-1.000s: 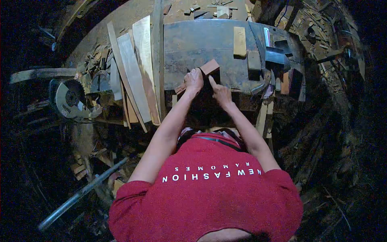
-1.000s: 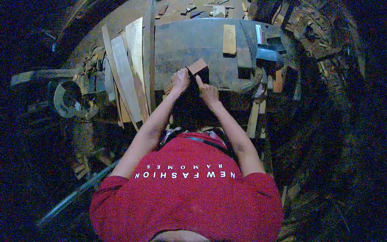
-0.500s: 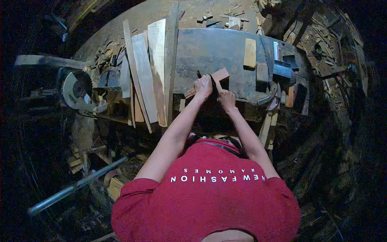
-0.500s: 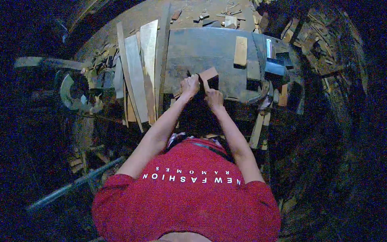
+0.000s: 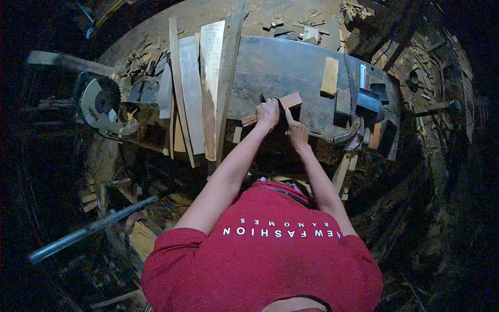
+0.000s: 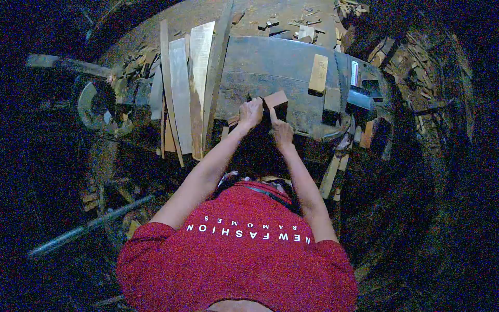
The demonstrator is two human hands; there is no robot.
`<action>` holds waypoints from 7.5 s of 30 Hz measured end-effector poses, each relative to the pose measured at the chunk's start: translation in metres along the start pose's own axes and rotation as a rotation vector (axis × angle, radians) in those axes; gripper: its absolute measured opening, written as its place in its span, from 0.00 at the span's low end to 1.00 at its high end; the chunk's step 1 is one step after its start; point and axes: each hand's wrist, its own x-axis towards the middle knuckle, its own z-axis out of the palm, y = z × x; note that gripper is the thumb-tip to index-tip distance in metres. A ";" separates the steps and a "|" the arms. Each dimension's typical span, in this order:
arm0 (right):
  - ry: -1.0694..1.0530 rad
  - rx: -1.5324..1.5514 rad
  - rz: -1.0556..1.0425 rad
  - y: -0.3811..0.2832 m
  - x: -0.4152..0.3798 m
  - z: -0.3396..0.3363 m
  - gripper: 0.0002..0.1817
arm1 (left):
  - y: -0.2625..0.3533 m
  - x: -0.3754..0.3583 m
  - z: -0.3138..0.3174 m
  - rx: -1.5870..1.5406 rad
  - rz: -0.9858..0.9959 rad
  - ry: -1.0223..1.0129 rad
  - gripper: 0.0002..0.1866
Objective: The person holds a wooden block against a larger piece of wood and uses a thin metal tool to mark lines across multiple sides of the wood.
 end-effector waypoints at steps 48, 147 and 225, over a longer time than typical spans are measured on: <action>-0.042 -0.142 -0.054 -0.008 -0.058 -0.043 0.36 | 0.004 0.002 0.005 0.073 -0.001 0.012 0.05; -0.098 0.028 0.087 -0.002 -0.072 -0.034 0.47 | -0.011 0.008 0.015 0.011 0.089 -0.032 0.06; 0.099 0.086 0.009 -0.017 -0.005 -0.011 0.38 | -0.001 -0.005 0.006 0.048 0.082 0.090 0.05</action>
